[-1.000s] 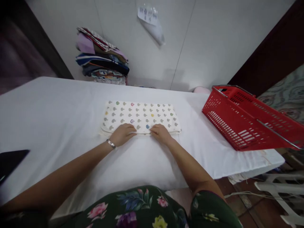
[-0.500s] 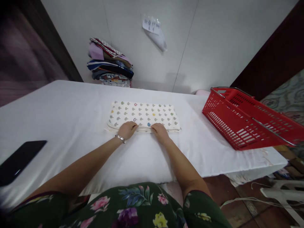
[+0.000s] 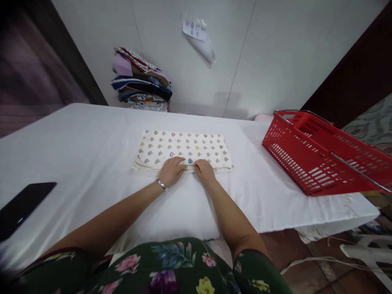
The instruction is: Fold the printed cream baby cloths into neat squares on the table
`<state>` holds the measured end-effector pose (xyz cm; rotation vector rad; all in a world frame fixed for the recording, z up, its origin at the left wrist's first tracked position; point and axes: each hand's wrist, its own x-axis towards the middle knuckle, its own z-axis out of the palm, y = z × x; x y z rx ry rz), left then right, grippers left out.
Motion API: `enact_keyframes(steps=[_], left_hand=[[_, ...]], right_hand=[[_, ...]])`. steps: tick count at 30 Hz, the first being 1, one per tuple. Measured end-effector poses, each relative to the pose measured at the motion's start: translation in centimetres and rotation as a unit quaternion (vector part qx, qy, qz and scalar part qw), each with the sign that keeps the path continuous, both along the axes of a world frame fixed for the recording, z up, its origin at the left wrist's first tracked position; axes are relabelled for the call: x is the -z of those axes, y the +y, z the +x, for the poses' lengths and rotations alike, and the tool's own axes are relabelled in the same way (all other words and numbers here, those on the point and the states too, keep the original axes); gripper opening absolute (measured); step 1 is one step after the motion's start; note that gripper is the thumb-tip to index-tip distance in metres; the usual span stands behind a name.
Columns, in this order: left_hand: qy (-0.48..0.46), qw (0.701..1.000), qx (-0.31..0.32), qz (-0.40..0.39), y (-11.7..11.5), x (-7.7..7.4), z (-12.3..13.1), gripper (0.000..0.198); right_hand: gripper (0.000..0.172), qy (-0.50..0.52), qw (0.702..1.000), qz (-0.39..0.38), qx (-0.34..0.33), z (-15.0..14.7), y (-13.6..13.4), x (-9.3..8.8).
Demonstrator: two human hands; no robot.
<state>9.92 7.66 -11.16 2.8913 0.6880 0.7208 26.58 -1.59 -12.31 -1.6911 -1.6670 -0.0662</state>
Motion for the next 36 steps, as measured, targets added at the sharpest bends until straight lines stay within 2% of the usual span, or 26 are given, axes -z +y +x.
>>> enact_keyframes(steps=[6,11,15,19,30,36], left_hand=[[0.002,1.000,0.015,-0.004,-0.4,-0.8,0.6,0.021],[-0.025,1.000,-0.005,-0.010,-0.6,-0.3,0.2,0.023],[-0.006,1.000,-0.017,-0.007,-0.6,-0.2,0.3,0.023],[0.036,0.999,-0.016,-0.001,-1.0,-0.8,1.1,0.020],[0.022,0.992,-0.083,-0.096,-1.1,-0.9,2.3,0.018],[-0.035,0.999,-0.027,-0.028,-1.9,-0.9,1.5,0.023]], right_hand=[[0.016,0.009,1.000,-0.002,-0.011,0.0,-0.1,-0.1],[0.017,0.018,1.000,-0.007,-0.012,0.0,-0.3,-0.1],[0.018,0.018,1.000,-0.007,-0.012,0.1,-0.2,0.1],[0.020,0.008,1.000,-0.018,-0.008,0.1,-0.2,0.2],[0.021,0.002,1.000,-0.019,-0.025,0.3,-0.2,0.3],[0.022,0.008,0.999,-0.006,-0.051,0.1,-0.6,-0.2]])
